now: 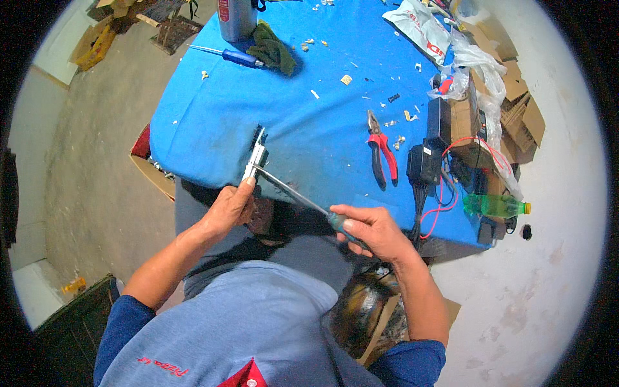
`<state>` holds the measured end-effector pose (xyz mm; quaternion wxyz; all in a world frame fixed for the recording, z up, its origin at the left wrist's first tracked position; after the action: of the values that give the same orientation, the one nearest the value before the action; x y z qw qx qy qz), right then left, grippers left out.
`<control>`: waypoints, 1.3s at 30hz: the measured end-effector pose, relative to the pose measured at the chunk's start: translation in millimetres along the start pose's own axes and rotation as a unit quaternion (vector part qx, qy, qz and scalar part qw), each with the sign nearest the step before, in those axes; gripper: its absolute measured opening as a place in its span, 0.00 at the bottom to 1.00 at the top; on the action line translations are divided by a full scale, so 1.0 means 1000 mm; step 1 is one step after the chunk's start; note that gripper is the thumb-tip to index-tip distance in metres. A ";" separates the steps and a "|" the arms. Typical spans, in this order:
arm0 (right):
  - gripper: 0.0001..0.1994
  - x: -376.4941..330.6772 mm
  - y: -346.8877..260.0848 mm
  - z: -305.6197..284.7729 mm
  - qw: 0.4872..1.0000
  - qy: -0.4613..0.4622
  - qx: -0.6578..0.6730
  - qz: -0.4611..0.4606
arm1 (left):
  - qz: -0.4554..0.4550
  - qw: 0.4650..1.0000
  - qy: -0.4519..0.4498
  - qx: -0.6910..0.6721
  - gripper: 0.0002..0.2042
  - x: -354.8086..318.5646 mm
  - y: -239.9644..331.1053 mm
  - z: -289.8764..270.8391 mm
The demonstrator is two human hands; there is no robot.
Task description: The person disassembles a small metal component by hand using a screwdriver and pliers, removing internal parts and placing them on the table.
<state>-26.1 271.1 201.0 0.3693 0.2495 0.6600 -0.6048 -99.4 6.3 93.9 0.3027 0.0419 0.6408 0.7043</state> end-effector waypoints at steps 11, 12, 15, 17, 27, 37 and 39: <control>0.16 -0.006 0.007 0.038 0.869 0.180 -0.319 -0.332 | 0.003 1.000 -0.008 -0.014 0.34 -0.002 -0.001 0.000; 0.16 -0.007 0.007 0.039 0.863 0.189 -0.323 -0.338 | 0.003 1.000 -0.013 -0.012 0.34 -0.001 -0.002 -0.001; 0.16 -0.009 0.007 0.034 0.980 0.102 -0.135 -0.102 | 0.005 1.000 -0.004 0.020 0.34 -0.001 0.003 0.000; 0.18 -0.004 0.009 0.029 0.996 0.063 -0.046 -0.051 | 0.006 1.000 0.002 0.028 0.34 -0.001 0.005 0.000; 0.17 -0.004 0.020 0.067 0.865 0.245 -0.283 -0.334 | 0.008 1.000 0.003 -0.014 0.34 0.001 0.001 -0.001; 0.18 -0.009 -0.013 0.042 0.947 0.149 -0.233 -0.166 | 0.019 1.000 -0.006 -0.003 0.34 -0.003 -0.002 0.000; 0.19 -0.014 -0.017 0.046 0.850 0.187 -0.366 -0.330 | 0.019 1.000 -0.009 0.007 0.34 -0.005 -0.004 -0.001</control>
<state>-22.2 225.3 222.8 0.0817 -0.0278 0.9337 -0.3476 -94.7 3.0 91.7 0.2953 0.0626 0.6420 0.7048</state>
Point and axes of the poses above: each hand's wrist, its own x-axis towards the middle knuckle, its own z-axis out of the palm, y = z × x, the point moved 4 cm from there along x, towards the middle knuckle, and after that the axes turned 10 degrees about z, right-handed, at the moved point
